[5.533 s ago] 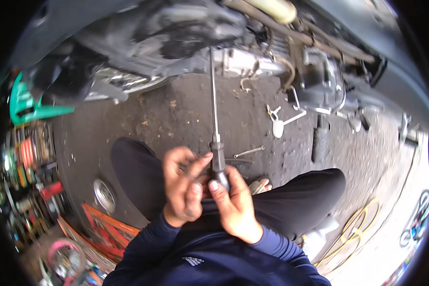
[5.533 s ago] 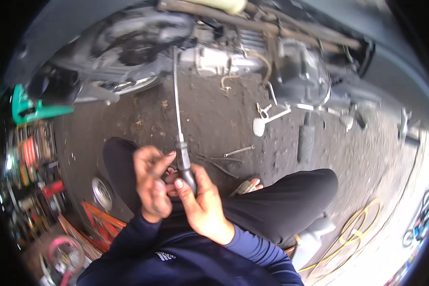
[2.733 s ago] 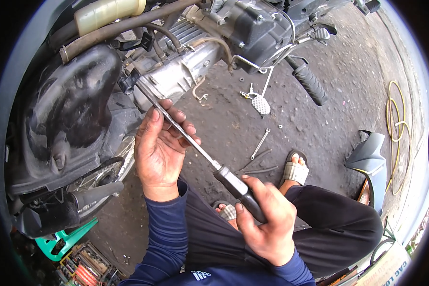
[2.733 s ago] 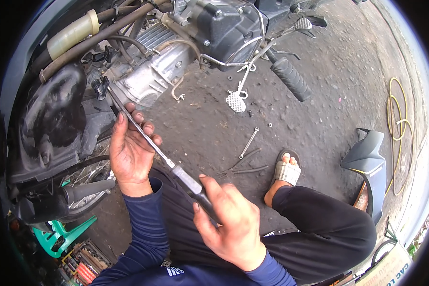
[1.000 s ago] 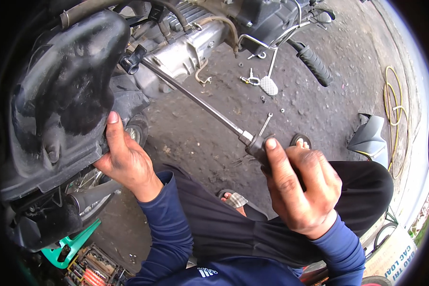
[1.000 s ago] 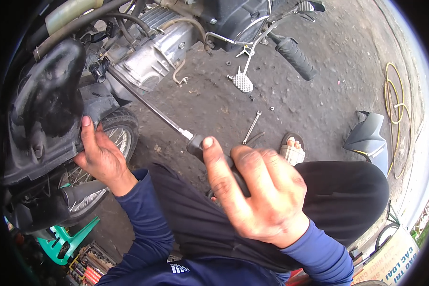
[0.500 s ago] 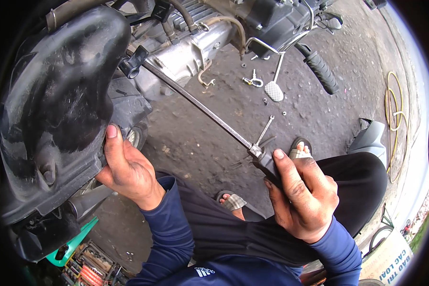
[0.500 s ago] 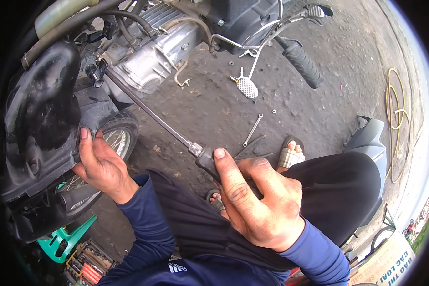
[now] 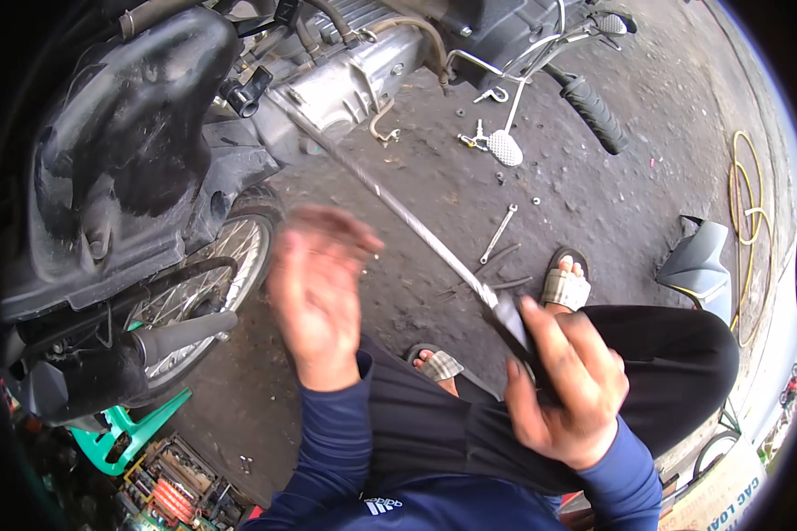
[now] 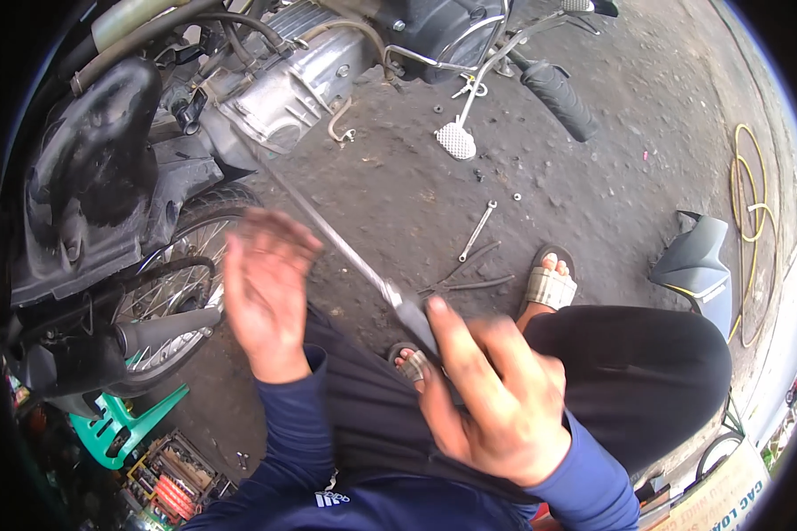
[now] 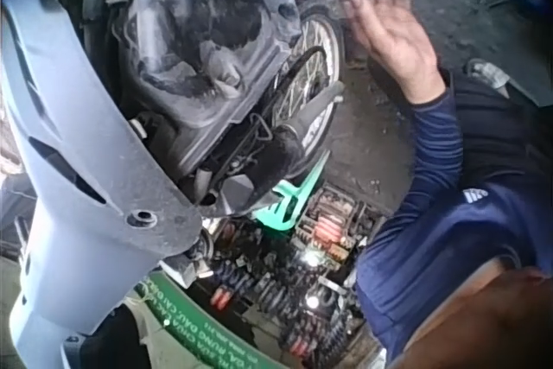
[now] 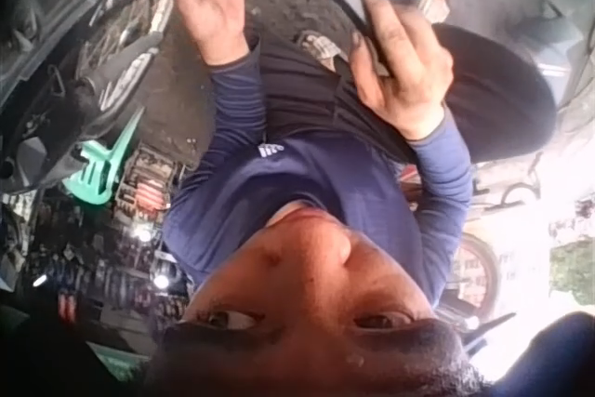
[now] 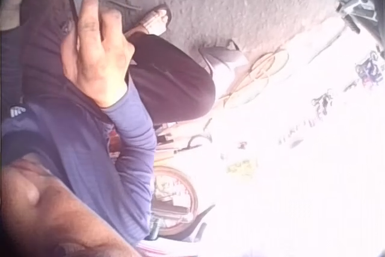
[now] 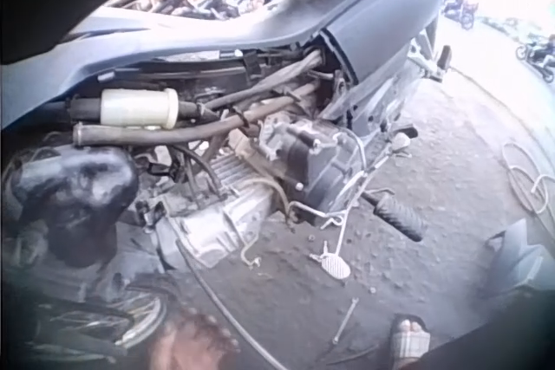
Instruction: Removing and adjusting internal components of a motorcycle engine using hand tools.
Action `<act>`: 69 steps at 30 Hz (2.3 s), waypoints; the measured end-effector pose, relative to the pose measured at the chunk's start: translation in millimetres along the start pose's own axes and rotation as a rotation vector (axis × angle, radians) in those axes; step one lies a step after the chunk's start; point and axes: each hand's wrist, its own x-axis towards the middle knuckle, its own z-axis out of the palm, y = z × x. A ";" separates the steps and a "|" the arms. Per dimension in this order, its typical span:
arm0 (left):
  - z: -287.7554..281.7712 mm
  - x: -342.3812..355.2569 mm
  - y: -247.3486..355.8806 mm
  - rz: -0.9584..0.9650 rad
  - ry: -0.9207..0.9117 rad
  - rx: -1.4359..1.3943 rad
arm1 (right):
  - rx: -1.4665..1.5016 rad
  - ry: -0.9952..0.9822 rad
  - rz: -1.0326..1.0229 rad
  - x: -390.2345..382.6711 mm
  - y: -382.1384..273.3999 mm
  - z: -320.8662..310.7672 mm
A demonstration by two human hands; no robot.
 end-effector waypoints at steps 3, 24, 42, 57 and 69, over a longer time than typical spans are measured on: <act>10.1 -14.4 4.4 0.011 -0.315 -0.042 | 0.115 -0.057 -0.042 -12.1 -1.2 -7.3; 36.4 29.7 36.3 0.290 -0.285 0.182 | 0.107 -0.002 -0.106 7.5 -17.5 11.2; 31.7 2.6 9.8 0.186 -0.239 0.151 | 0.192 0.027 -0.008 19.1 -9.7 17.9; -8.6 37.7 72.1 0.866 0.146 0.805 | -0.257 -0.056 -0.220 40.5 -41.0 5.3; -21.2 46.2 64.0 0.809 0.101 0.665 | 1.138 -0.106 0.903 52.7 -46.9 -14.9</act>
